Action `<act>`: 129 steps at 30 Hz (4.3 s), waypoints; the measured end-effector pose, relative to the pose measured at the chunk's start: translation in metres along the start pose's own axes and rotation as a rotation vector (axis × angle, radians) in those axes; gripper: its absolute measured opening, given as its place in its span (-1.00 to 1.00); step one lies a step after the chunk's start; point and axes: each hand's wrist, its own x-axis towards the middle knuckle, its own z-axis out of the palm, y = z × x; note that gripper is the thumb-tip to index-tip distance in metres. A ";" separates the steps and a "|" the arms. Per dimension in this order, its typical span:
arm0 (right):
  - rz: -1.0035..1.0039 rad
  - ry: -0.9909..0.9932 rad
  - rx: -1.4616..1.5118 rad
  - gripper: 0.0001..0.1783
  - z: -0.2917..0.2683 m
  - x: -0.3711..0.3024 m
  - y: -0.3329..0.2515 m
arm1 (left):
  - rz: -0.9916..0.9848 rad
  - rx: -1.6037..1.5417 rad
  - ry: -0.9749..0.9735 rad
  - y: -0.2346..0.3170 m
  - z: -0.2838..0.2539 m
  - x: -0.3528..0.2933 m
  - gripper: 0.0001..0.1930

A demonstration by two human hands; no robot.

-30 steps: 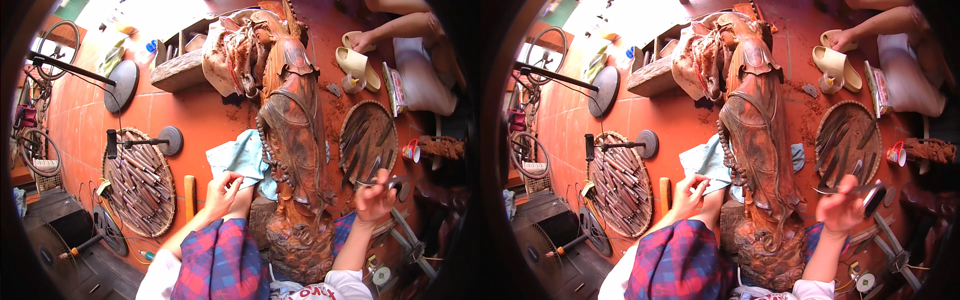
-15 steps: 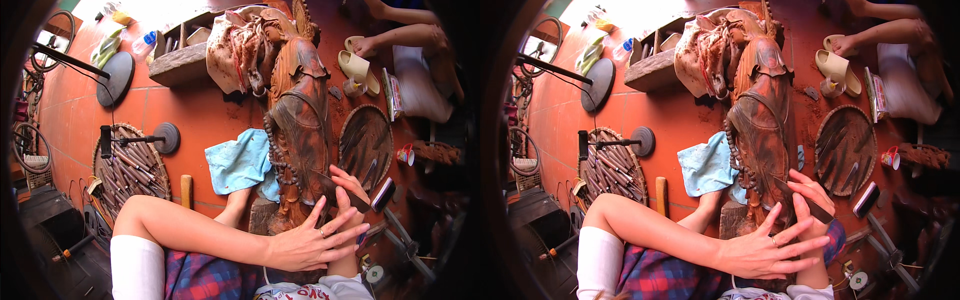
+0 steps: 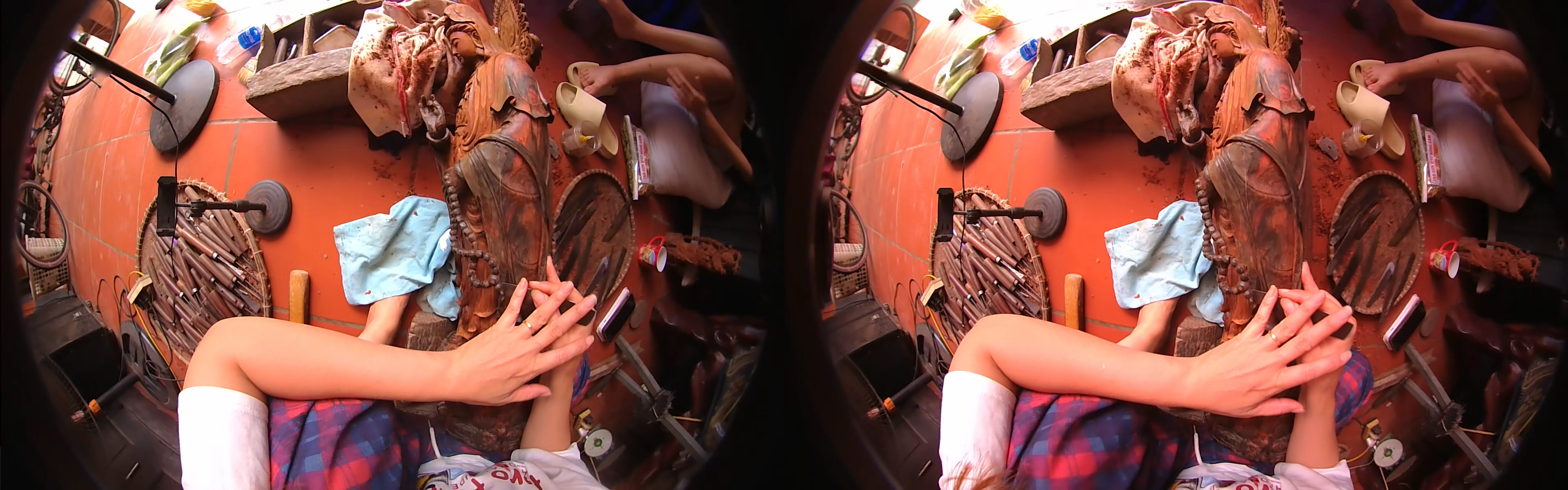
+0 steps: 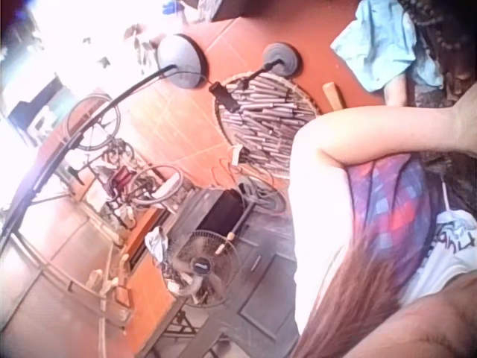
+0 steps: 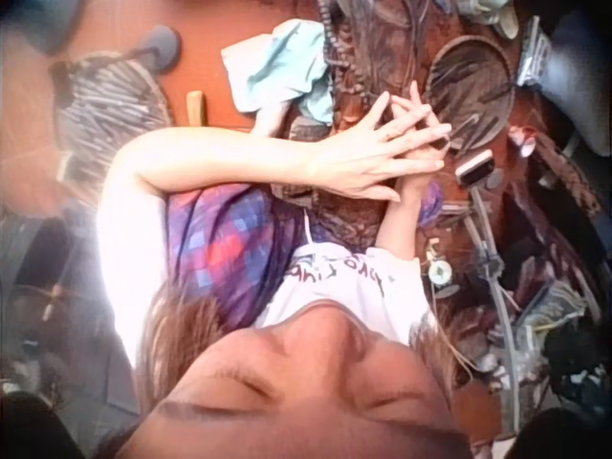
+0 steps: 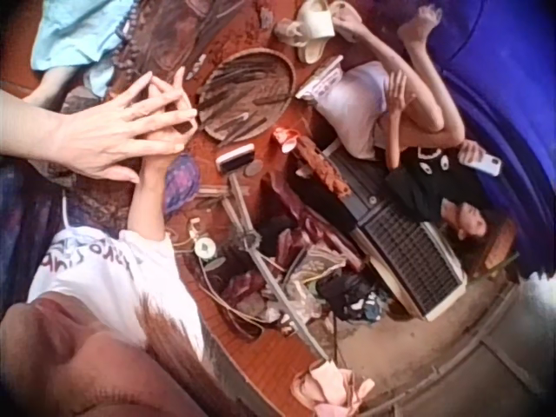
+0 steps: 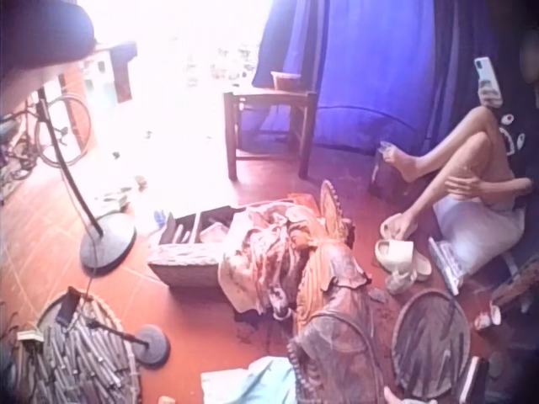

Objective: The person is carving a large wooden sculpture using a chisel and a cloth. They repeatedly scrape the surface of the wood to refine details and wipe away shavings. The person occasionally pauses to inspect the work or adjust their grip on the tool.

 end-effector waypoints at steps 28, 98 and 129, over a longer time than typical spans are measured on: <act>0.132 0.045 0.244 -0.85 0.001 0.018 -0.014 | -0.037 -0.074 0.030 -0.003 0.001 0.008 -0.22; -0.095 -0.010 -0.030 -0.89 -0.004 0.010 -0.011 | 0.043 -0.132 -0.054 0.000 -0.008 -0.003 -0.12; 0.080 -0.135 -0.138 -0.90 0.004 0.058 -0.043 | 0.032 -0.178 0.126 -0.014 -0.010 0.009 -0.10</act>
